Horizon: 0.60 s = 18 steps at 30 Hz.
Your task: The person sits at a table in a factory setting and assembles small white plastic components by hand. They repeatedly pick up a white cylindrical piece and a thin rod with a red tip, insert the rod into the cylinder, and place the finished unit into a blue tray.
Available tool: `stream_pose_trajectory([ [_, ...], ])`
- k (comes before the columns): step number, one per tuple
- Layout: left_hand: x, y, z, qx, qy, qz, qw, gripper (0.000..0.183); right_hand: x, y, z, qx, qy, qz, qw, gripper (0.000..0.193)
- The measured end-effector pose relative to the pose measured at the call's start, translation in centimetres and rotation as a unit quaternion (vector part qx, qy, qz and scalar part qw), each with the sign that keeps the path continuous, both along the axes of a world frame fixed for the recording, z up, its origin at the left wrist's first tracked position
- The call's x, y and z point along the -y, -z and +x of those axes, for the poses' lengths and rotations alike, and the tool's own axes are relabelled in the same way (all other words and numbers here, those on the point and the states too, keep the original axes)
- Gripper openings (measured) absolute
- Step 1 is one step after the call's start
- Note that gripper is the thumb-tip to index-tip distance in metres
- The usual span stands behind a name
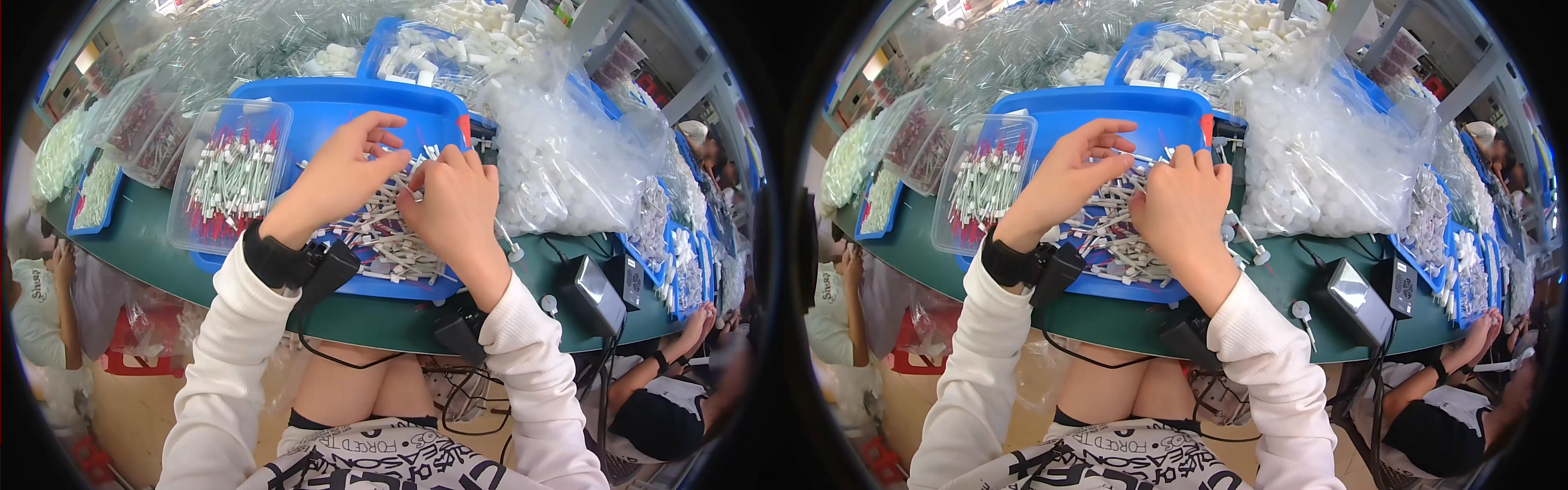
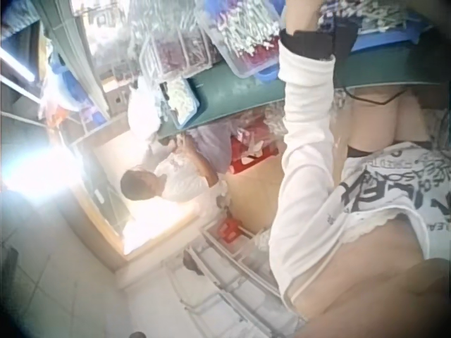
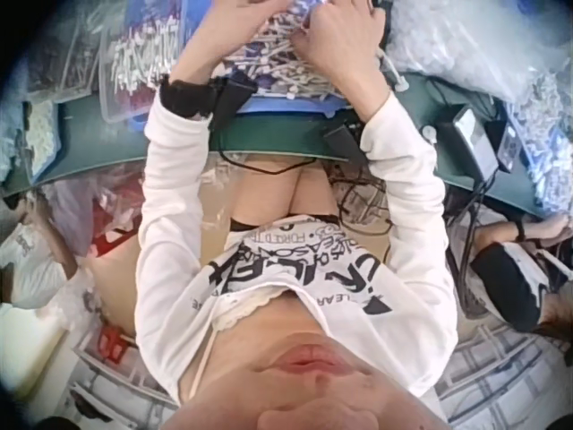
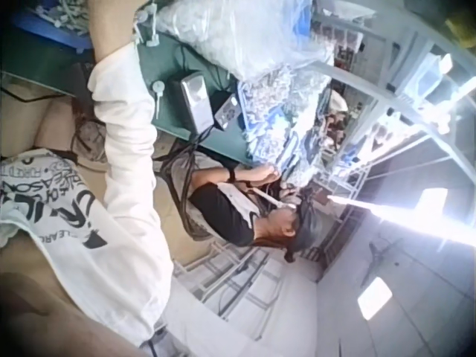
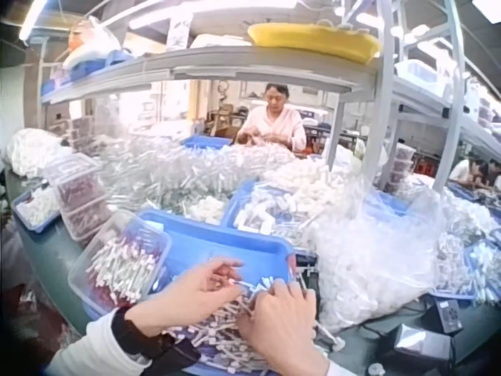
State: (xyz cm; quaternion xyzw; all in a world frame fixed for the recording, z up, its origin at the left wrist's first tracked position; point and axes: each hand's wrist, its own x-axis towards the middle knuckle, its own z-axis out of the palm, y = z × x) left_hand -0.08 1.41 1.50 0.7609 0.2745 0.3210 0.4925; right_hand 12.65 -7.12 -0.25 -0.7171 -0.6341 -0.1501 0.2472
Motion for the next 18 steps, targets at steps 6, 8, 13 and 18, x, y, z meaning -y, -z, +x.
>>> stream_pose_trajectory([
  [6, -0.6, 0.2, -0.3, 0.127, -0.047, -0.149, 0.979, 0.04, -0.6, -1.3, 0.9, -0.184, 0.028, 0.034, 0.982, 0.016],
  [8, 0.1, 0.5, 0.2, 0.194, -0.079, -0.118, 0.971, 0.041, -1.0, -1.9, 1.1, -0.378, -0.013, 0.057, 0.924, 0.017],
  [13, 0.4, 1.4, 0.7, 0.177, 0.069, -0.194, 0.962, 0.033, -1.8, -2.6, 1.5, -0.489, -0.201, 0.021, 0.849, 0.017],
  [18, -0.2, 1.0, -0.6, 0.156, 0.05, -0.21, 0.964, 0.027, -6.2, -5.7, 8.3, -0.386, -0.181, -0.09, 0.9, 0.026],
])
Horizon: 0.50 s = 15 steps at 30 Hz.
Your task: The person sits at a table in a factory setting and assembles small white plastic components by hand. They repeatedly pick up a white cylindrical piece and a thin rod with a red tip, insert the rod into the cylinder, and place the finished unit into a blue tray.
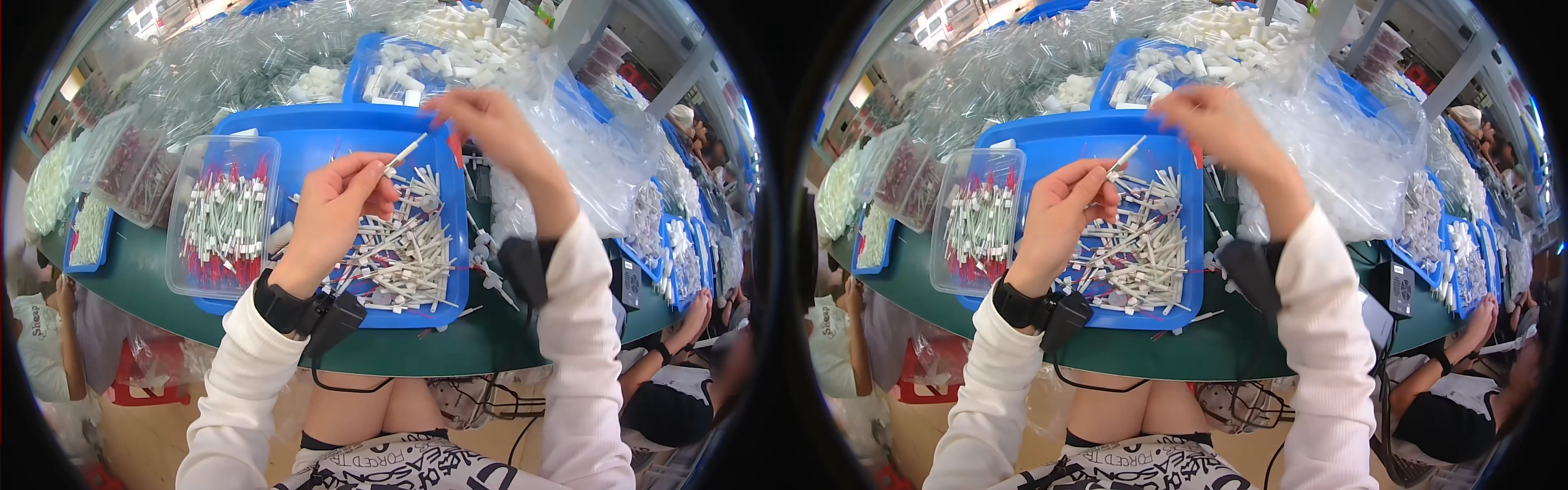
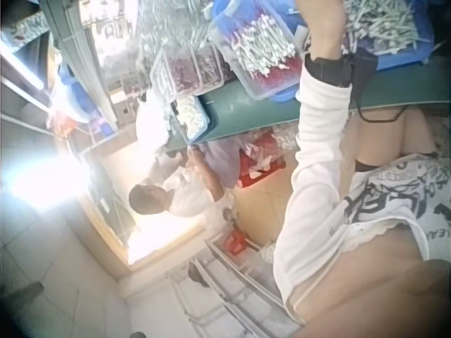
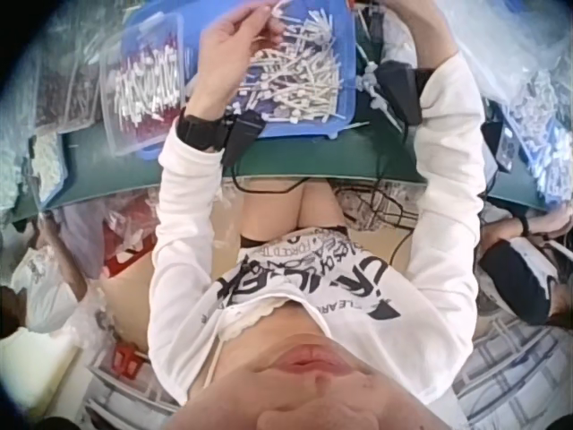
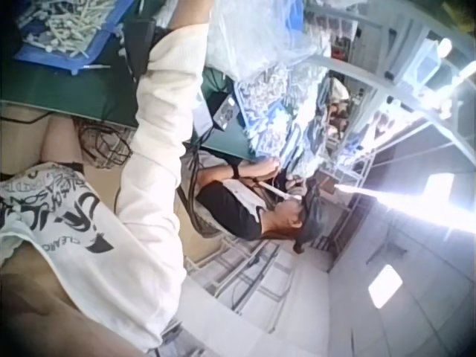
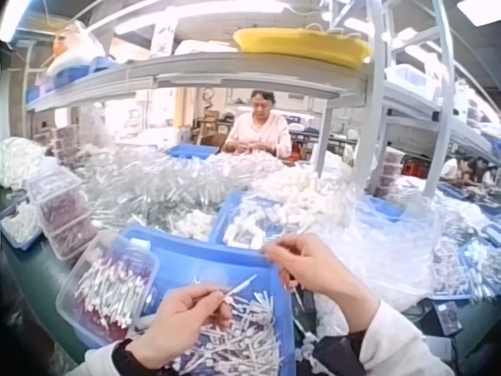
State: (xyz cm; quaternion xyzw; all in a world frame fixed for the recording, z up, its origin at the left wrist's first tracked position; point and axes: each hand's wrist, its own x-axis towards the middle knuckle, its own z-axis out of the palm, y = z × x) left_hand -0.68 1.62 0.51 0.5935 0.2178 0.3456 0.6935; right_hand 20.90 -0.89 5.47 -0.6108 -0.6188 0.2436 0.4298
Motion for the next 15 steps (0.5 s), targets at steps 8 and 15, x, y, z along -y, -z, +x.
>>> stream_pose_trajectory([
  [8, 0.5, -1.1, 0.5, 0.031, -0.05, -0.061, 0.996, 0.03, -4.6, 2.6, 8.1, 0.483, 0.211, -0.068, 0.847, 0.028],
  [15, 0.6, -1.2, 0.1, 0.003, -0.052, -0.016, 0.999, 0.032, -0.8, -0.5, 3.9, 0.255, 0.362, 0.061, 0.894, 0.027],
])
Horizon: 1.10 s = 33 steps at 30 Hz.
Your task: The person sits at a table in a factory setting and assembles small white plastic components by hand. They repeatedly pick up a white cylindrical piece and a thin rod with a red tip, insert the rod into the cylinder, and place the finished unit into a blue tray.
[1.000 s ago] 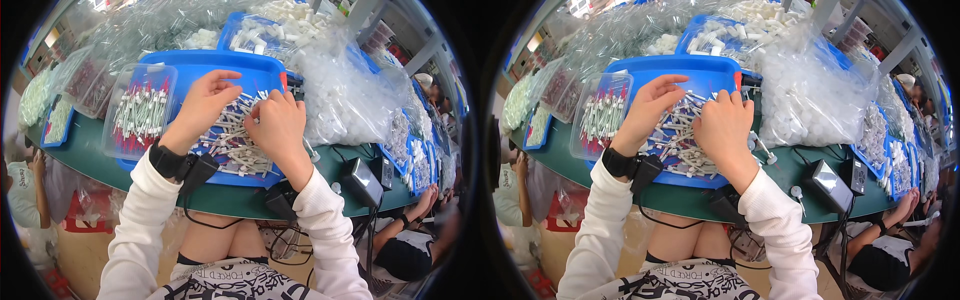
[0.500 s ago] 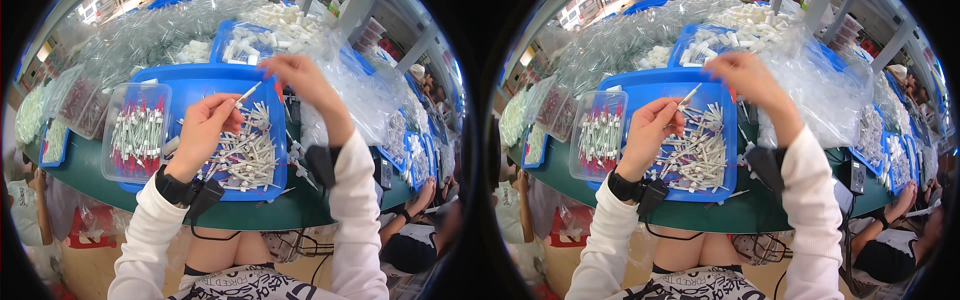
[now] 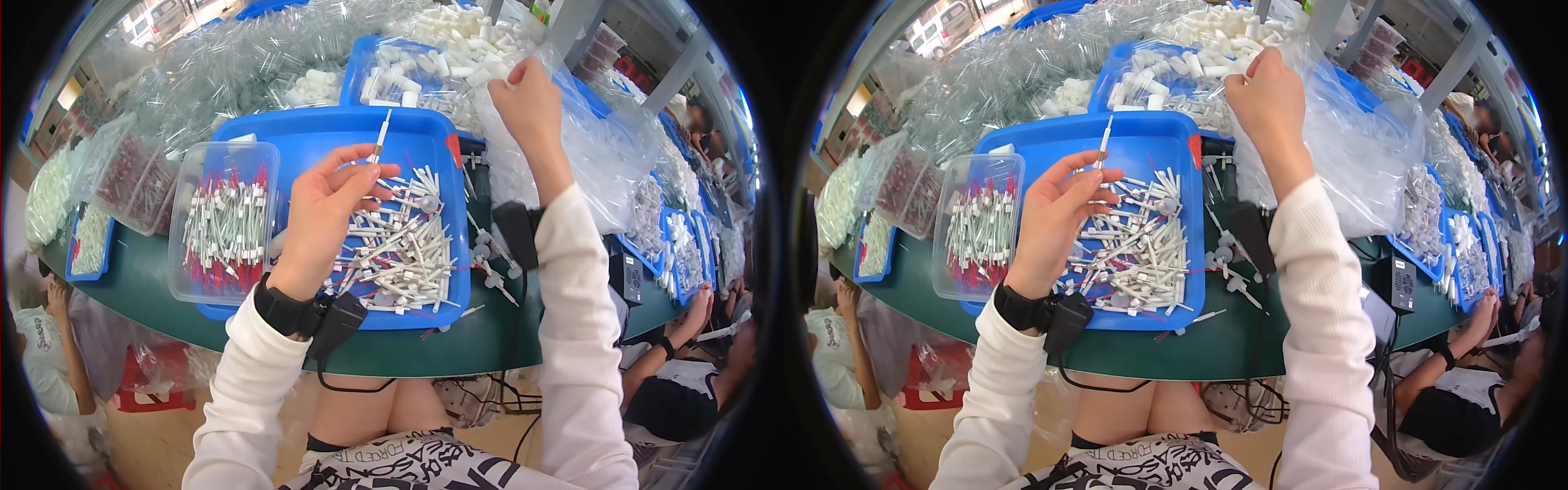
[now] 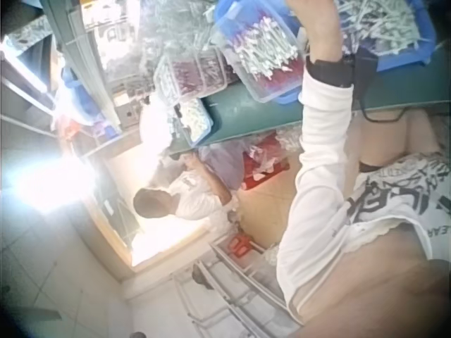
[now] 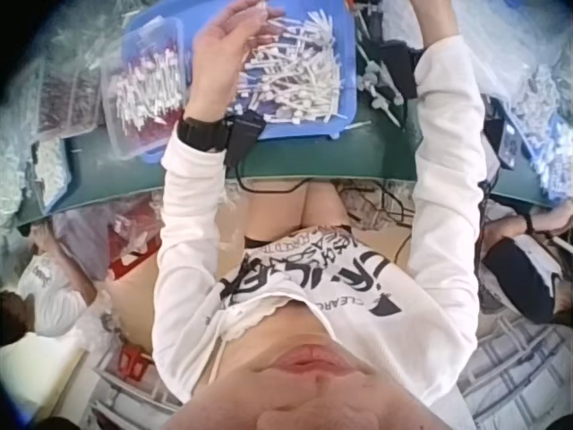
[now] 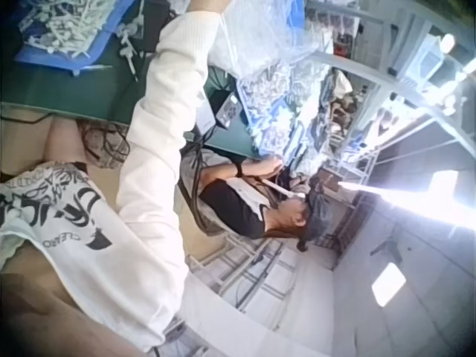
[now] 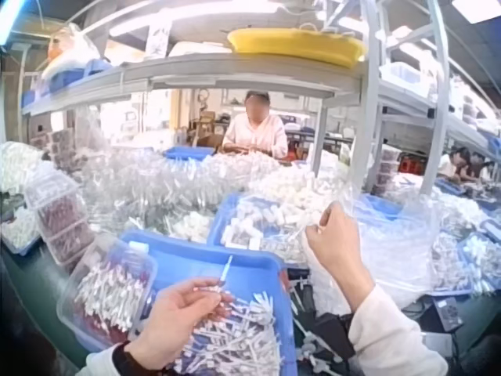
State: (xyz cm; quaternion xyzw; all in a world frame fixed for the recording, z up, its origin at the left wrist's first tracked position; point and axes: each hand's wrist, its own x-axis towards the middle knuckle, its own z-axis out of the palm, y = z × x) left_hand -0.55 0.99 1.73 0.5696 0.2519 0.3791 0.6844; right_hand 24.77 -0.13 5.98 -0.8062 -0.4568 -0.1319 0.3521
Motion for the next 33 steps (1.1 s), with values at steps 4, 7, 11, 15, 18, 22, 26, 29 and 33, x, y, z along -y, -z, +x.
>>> stream_pose_trajectory([
  [4, -0.4, 0.4, 0.2, -0.029, 0.008, 0.057, 0.998, 0.032, 0.8, 2.5, -0.3, 0.096, -0.082, -0.009, 0.992, 0.022],
  [7, -0.4, 0.5, 0.3, -0.014, 0.03, 0.017, 0.999, 0.031, 0.7, 3.8, -0.5, 0.246, -0.071, -0.127, 0.958, 0.019],
  [11, -0.5, 0.5, -0.1, 0.019, 0.075, -0.032, 0.997, 0.03, 0.1, 4.4, -0.5, 0.346, -0.065, -0.221, 0.91, 0.015],
  [15, -0.4, 0.4, -0.1, 0.044, 0.1, -0.076, 0.991, 0.029, -0.4, 4.0, -0.2, 0.356, -0.079, -0.269, 0.892, 0.012],
  [18, -0.5, 0.3, 0.0, 0.076, 0.103, -0.114, 0.985, 0.027, -0.5, 2.9, -0.8, 0.342, -0.068, -0.301, 0.888, 0.009],
  [22, -0.7, 0.8, 0.0, 0.108, 0.098, -0.159, 0.976, 0.025, 0.0, 2.6, -1.2, 0.29, -0.039, -0.269, 0.918, 0.018],
  [26, -0.7, 0.6, -0.3, 0.016, -0.04, 0.03, 0.999, 0.02, 2.8, 1.0, -5.0, 0.167, -0.045, -0.109, 0.979, 0.027],
  [29, -0.1, 0.6, 0.2, -0.102, -0.137, 0.21, 0.963, 0.017, 4.9, 1.4, -8.2, -0.067, -0.19, -0.149, 0.968, 0.029],
  [33, -0.2, 1.0, 0.0, -0.192, -0.111, 0.269, 0.937, 0.023, 5.3, 3.9, -8.7, -0.117, -0.209, -0.13, 0.962, 0.029],
])
